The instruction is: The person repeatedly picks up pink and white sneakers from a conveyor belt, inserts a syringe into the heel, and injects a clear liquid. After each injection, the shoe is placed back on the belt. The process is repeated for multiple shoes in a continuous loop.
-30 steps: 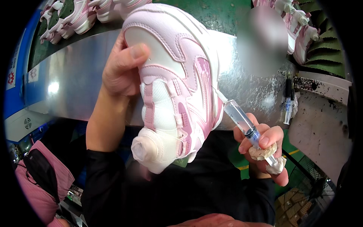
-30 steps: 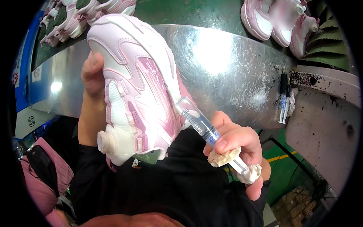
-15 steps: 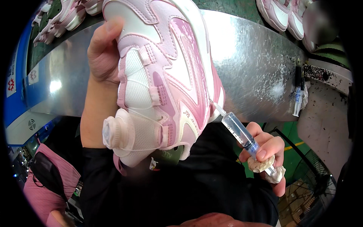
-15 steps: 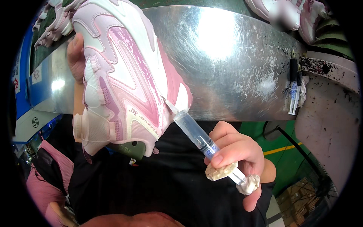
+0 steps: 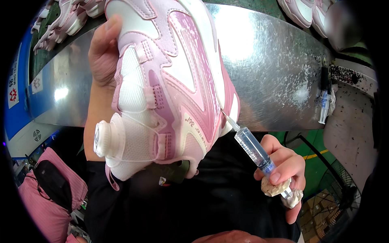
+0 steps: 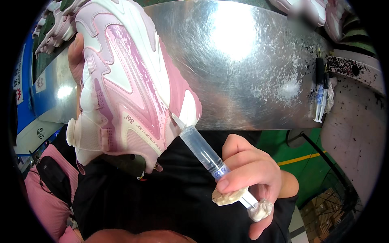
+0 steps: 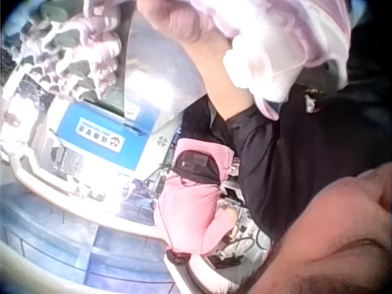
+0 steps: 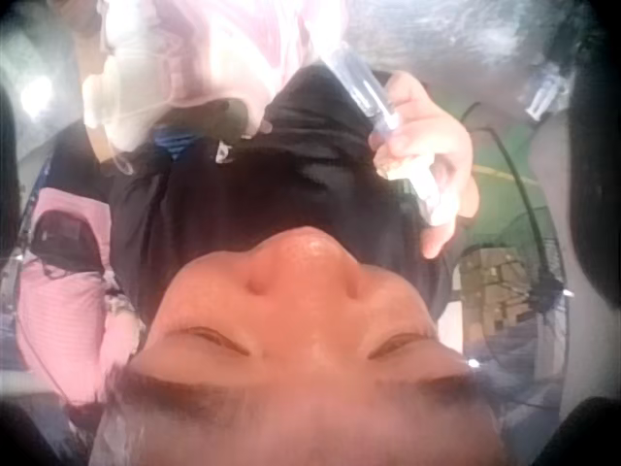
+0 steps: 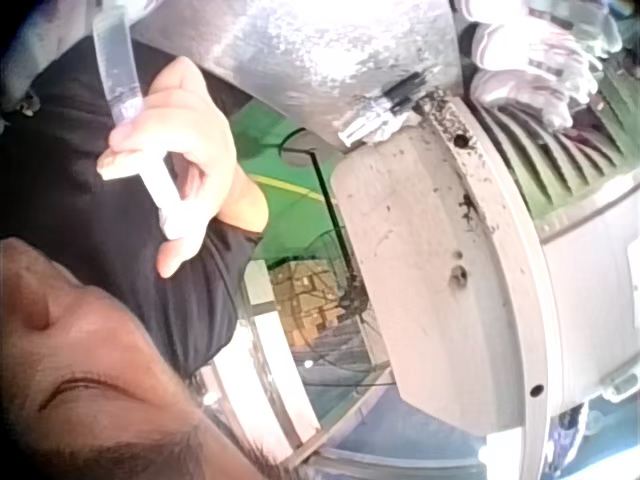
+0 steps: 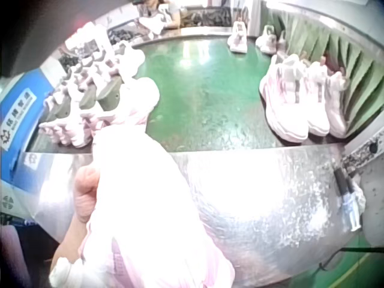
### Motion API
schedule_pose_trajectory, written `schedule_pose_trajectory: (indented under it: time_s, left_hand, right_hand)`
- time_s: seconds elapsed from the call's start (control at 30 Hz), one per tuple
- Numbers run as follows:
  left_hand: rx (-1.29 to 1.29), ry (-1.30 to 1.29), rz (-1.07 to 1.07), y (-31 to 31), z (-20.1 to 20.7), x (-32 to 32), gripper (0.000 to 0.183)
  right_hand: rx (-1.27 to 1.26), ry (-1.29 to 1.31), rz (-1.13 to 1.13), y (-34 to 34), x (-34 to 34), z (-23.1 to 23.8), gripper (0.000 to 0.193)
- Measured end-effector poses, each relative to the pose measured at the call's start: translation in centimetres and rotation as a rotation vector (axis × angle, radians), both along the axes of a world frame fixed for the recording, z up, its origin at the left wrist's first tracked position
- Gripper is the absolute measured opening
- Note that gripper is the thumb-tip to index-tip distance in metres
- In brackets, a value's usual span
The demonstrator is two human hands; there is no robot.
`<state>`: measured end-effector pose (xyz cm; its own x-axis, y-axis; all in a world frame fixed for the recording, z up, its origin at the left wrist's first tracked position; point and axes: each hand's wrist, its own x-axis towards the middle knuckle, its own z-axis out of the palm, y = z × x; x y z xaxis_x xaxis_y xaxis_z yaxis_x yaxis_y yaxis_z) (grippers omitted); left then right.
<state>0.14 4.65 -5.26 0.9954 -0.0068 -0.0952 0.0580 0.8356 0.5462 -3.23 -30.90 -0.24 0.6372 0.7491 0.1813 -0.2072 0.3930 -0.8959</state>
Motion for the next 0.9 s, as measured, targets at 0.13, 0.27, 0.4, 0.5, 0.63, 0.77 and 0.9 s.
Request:
schedule_pose_trajectory:
  time_s: [0.13, 0.27, 0.4, 0.5, 0.63, 0.77, 0.9]
  left_hand:
    - [-0.037, -0.090, -0.063, 0.6, -1.2, 0.5, 0.035]
    - [-0.036, -0.080, -0.064, 0.4, -1.0, 0.6, 0.036]
    - [-0.031, -0.073, -0.064, 0.3, -0.8, 0.7, 0.038]
    - [-0.027, -0.066, -0.064, 0.4, -0.8, 0.6, 0.039]
    - [-0.028, -0.063, -0.075, 0.1, -0.8, 0.8, 0.041]
    - [-0.027, -0.055, -0.070, 0.0, -0.7, 0.7, 0.042]
    - [-0.017, -0.049, -0.072, 0.0, -0.5, 0.5, 0.044]
  right_hand:
    - [0.010, -0.002, -0.037, 0.2, -0.5, -0.1, 0.072]
    - [0.007, 0.012, -0.046, 0.1, -0.7, -0.1, 0.072]
    - [0.005, 0.048, -0.061, -0.2, -1.1, -0.1, 0.070]
    - [0.003, 0.048, -0.025, -0.6, -0.9, -0.3, 0.070]
    - [0.052, 0.031, -0.125, -0.1, -1.4, -0.8, 0.075]
    - [0.072, 0.063, -0.140, 0.1, -1.4, -0.9, 0.075]
    - [0.085, 0.077, -0.142, 0.0, -1.4, -1.1, 0.074]
